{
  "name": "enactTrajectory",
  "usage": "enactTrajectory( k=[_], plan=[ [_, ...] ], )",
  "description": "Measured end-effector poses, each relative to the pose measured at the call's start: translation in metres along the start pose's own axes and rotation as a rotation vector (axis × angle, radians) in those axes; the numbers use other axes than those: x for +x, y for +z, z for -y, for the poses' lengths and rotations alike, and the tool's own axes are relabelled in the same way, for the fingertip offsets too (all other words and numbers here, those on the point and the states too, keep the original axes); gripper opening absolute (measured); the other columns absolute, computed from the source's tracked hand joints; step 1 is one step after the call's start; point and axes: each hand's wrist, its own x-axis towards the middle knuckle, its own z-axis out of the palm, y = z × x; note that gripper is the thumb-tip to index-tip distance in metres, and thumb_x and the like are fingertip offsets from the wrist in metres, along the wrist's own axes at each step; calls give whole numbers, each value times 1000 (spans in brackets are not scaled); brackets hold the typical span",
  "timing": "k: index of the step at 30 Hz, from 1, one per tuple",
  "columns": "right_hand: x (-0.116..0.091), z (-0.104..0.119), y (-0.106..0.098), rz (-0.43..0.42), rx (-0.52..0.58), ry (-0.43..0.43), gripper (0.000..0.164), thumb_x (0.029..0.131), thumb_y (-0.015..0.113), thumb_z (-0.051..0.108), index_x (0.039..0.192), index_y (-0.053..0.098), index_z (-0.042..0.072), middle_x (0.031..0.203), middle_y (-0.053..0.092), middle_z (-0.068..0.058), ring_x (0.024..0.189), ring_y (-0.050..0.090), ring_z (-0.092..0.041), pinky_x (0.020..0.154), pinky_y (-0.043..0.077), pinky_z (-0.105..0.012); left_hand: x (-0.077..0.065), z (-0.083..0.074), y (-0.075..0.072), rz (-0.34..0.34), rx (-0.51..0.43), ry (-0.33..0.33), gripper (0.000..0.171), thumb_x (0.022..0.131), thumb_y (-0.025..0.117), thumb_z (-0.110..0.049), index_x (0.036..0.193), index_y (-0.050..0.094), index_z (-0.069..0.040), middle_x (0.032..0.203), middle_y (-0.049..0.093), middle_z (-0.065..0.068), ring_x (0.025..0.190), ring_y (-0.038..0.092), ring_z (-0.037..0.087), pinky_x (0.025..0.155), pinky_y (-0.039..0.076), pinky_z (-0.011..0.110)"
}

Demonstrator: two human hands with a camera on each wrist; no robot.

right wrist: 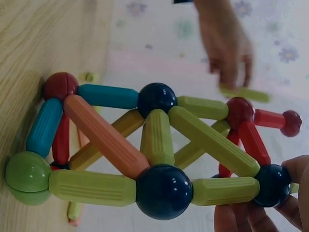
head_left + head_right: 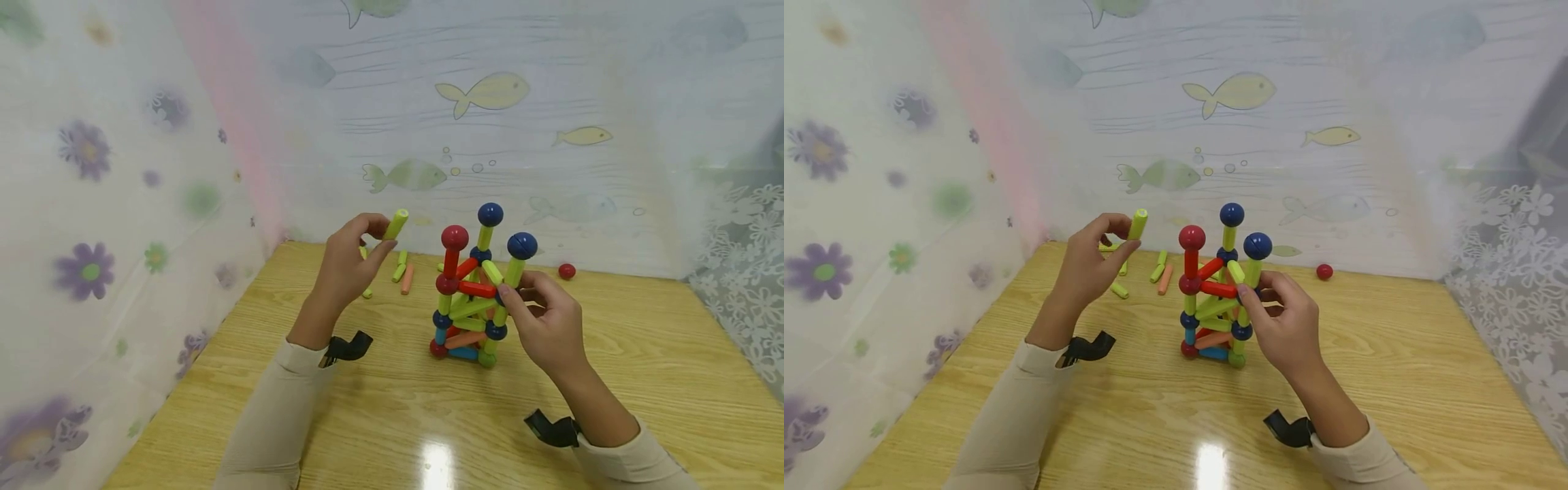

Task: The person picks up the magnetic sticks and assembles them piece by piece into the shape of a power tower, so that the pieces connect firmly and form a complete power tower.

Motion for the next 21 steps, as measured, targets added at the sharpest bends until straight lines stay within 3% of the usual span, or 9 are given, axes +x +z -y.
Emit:
enactTrajectory(
  k=[4,7,10,14,21],
  plan=[
    [0,0,0,2,-2,2,17,100,70,14,115,73,7,102,72,-2,87,70,0,70,58,-15,-3,-53,1,-23,-54,246,26,93,80,-15,116,71,-6,106,74,4,99,69,15,85,58,33],
    [0,0,0,3,-4,6,17,100,70,15,115,73,8,102,72,-2,87,70,0,71,58,-15,-9,-79,10,-25,-17,345,27,90,82,-14,113,74,-5,107,76,5,99,72,14,89,59,27],
    [0,-1,0,1,-1,3,18,100,70,14,116,73,7,102,72,-2,87,70,0,70,58,-15,-14,-93,24,-49,104,386,28,90,83,-18,114,77,-6,107,78,4,97,74,14,88,58,24],
    [0,-1,0,1,5,-8,20,100,70,12,119,73,8,104,73,-3,87,70,-2,69,58,-15,-17,-99,42,-95,286,409,28,92,81,-26,116,80,-11,105,79,0,92,72,14,82,57,26],
    [0,-1,-1,5,3,-15,22,99,70,13,121,73,11,106,74,-3,87,70,-1,69,58,-15,-20,-100,57,-128,470,426,25,95,76,-29,115,81,-14,105,80,0,93,69,17,82,57,28]
  ],
)
